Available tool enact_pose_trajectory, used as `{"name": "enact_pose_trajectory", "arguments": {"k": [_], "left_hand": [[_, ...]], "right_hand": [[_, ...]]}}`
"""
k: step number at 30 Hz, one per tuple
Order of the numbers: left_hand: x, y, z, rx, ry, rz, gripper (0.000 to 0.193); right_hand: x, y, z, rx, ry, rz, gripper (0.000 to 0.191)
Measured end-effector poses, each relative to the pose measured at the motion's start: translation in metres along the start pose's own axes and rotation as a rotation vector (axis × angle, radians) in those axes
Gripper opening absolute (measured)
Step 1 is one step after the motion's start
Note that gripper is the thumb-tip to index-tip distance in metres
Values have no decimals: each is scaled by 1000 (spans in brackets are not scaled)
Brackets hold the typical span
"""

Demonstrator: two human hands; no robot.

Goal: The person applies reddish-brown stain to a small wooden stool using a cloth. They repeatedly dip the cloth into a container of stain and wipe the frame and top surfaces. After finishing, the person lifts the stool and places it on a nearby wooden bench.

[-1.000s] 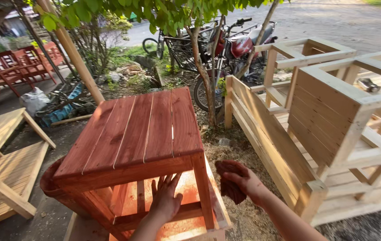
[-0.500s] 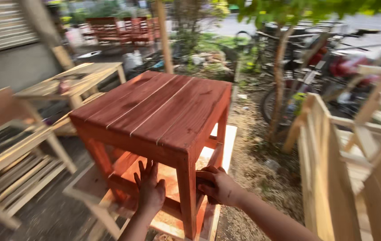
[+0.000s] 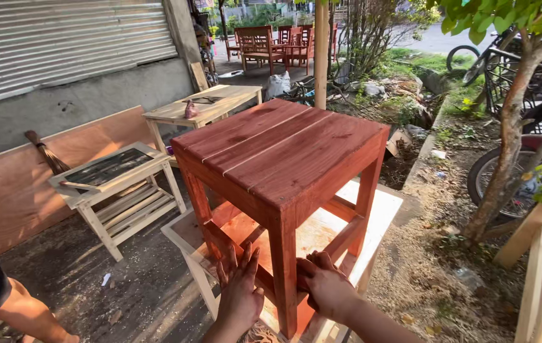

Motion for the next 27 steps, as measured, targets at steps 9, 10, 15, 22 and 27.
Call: {"name": "enact_pose_trajectory", "arguments": {"k": [9, 10, 15, 22, 27], "left_hand": [[11, 5, -2, 4, -22, 24, 97], [11, 3, -3, -2, -13, 38, 97], [7, -2, 4, -76, 44, 66, 95], [5, -9, 20, -129, 126, 113, 91], [2, -7, 21, -140, 145, 125, 93]], "right_hand": [[16, 13, -43, 227, -134, 125, 65], [16, 16, -52, 196, -142, 90, 70], [15, 13, -134, 100, -406, 81, 62], [9, 15, -209, 161, -662, 77, 49], [14, 28, -229, 105, -769, 103, 64]]}}
Point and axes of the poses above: each hand's wrist, its own x-axis away from the middle knuckle, its own y-axis out of the back of the hand, z = x × y, the point moved 10 cm from there along -x, towards the middle knuckle, and after that the axes turned 5 degrees about z, right-handed, at the moved point
